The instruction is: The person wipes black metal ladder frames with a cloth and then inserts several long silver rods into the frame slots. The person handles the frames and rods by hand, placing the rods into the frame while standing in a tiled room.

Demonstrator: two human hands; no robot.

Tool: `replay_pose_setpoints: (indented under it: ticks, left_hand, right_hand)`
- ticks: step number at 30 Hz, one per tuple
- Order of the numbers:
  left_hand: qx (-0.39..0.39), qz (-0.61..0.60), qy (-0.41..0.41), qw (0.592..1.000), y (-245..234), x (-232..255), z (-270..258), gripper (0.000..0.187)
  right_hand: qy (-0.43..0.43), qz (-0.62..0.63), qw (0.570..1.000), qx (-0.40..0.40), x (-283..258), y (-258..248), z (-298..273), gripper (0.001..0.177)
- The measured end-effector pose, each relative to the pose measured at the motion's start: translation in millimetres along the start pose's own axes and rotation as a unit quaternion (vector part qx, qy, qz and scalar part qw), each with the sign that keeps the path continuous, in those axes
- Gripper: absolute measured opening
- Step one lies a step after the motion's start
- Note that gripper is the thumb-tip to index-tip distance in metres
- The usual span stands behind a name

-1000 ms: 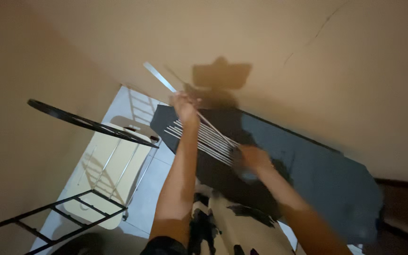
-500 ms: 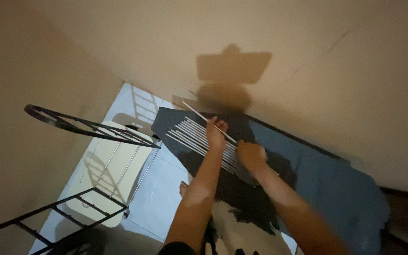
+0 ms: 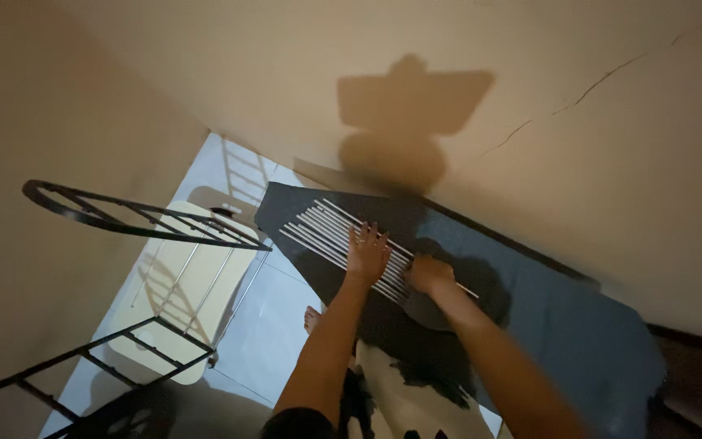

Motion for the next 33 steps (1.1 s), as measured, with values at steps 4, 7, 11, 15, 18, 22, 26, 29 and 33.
replay_pose_setpoints:
  ticks: [4,7,11,15,18,22,26,29,33]
  left_hand:
    - [0.025,0.009,0.016,1.000,3.2,-2.2,-0.8,0.057]
    - [0.028,0.018,0.024,0.999,3.0,-2.9,2.9,0.057]
    - [0.022,0.002,0.028,0.999,0.8,-9.2,-0.8,0.057]
    - [0.111,-0.041,0.023,0.993,-4.7,-18.3,-14.7,0.057]
    - [0.177,-0.152,0.019,0.972,1.6,-38.5,-36.7,0.057]
    - [0.372,-0.277,-0.083,0.882,17.6,-104.7,-94.6,0.041]
    - [0.421,-0.278,-0.239,0.830,56.7,-194.8,-166.9,0.044]
    - [0.364,-0.226,-0.326,0.842,89.2,-250.2,-207.6,0.038]
    - [0.221,-0.268,-0.372,0.861,124.1,-322.7,-248.0,0.032]
  right_hand:
    - [0.001,0.014,1.000,0.005,4.5,2.8,0.2,0.065]
    - [0.001,-0.020,1.000,0.005,4.5,7.2,4.9,0.066]
    - [-0.028,-0.033,0.999,0.013,0.8,4.9,4.3,0.065]
    - [-0.042,-0.021,0.997,0.055,-10.2,-10.8,-10.7,0.067]
    - [-0.125,-0.029,0.984,0.122,-44.1,-25.7,-29.2,0.062]
    - [-0.242,-0.023,0.954,0.175,-122.9,-34.0,-60.7,0.038]
    - [-0.340,-0.024,0.931,0.126,-215.1,-6.1,-74.0,0.029]
    - [-0.312,-0.029,0.948,0.052,-269.5,44.3,-46.1,0.033]
    - [-0.306,0.040,0.951,0.038,-324.6,120.5,23.6,0.049]
Point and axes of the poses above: each hand's wrist, its own z-axis towards the middle knuckle, its own y-axis out of the palm, x = y × z, the point moved 4 cm from there along z, towards the middle knuckle, and after that the axes turned 5 degrees about -y, right-handed, at the moved point
